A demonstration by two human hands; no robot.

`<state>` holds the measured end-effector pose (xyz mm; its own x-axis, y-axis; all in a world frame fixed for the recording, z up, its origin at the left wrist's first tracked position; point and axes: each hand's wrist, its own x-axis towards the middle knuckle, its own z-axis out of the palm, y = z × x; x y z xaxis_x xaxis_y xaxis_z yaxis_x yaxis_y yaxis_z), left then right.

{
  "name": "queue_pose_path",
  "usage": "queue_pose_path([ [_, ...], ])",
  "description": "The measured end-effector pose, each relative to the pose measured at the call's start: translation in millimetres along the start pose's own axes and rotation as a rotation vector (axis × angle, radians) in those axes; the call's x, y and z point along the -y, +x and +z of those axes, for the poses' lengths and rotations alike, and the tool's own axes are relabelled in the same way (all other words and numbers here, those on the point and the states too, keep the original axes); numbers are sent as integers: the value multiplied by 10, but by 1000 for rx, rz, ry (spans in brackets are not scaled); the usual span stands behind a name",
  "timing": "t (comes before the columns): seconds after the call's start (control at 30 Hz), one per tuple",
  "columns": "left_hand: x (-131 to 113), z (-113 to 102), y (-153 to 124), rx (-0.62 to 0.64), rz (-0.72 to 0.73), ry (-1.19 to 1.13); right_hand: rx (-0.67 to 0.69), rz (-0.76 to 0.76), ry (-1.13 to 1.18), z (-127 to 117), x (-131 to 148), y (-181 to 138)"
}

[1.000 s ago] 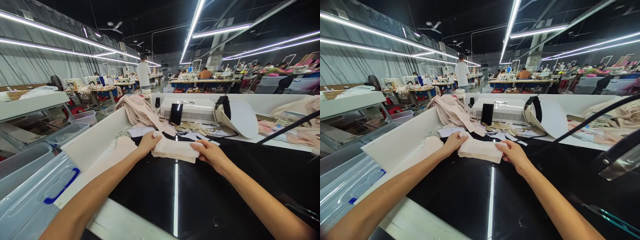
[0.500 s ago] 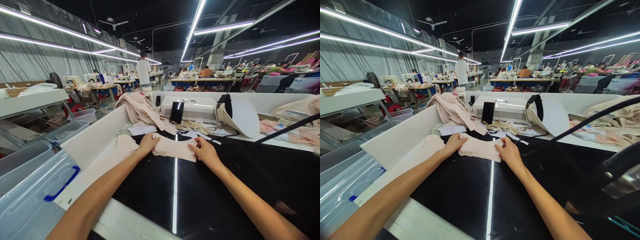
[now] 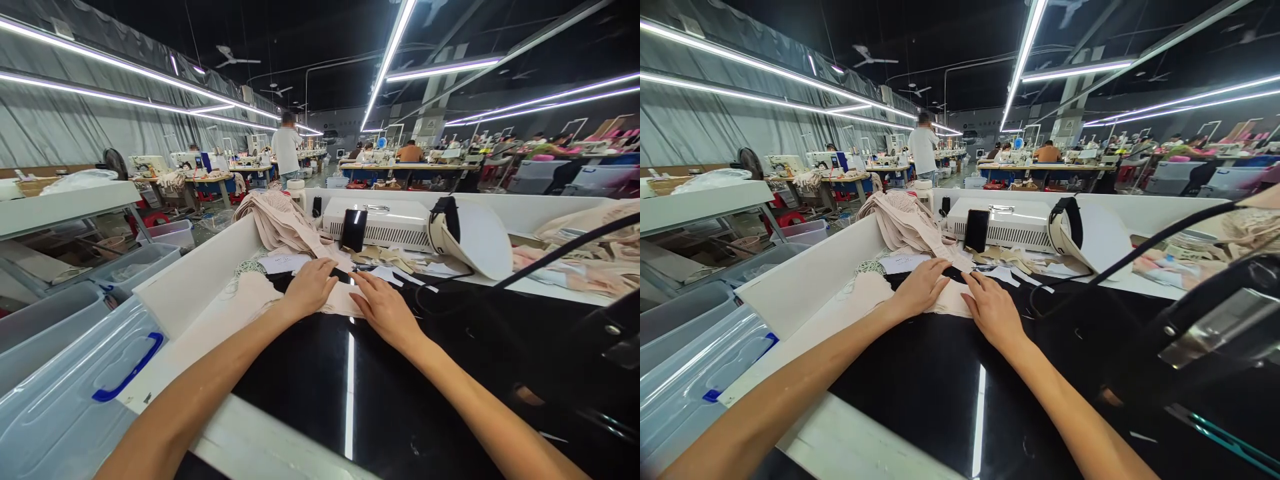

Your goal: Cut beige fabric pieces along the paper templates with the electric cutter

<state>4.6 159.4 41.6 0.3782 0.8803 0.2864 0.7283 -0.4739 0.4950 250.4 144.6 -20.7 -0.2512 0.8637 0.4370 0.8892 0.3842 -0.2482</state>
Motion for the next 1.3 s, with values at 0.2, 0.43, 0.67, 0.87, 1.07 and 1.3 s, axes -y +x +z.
queue_pose_path([
  [0.2, 167, 261, -1, 252, -25, 92, 132, 34, -86, 338, -195, -116],
  [0.43, 196, 342, 7, 309, -61, 134, 132, 33, -111, 473, -367, -120],
  [0.67, 243, -3, -175, 95, -22, 101, -16, -63, -36, 392, -349, -330],
  [0.87, 823, -671, -687, -189, -302, 106, -41, -149, 105, 312, -162, -679],
  [1.07, 1202, -771, -1006, -212, -538, 3, 14, -144, 254, 302, 120, -696],
  [1.3, 1145, -754, -1063, -326, -583, -194, 146, -119, 367, 155, 340, -809],
])
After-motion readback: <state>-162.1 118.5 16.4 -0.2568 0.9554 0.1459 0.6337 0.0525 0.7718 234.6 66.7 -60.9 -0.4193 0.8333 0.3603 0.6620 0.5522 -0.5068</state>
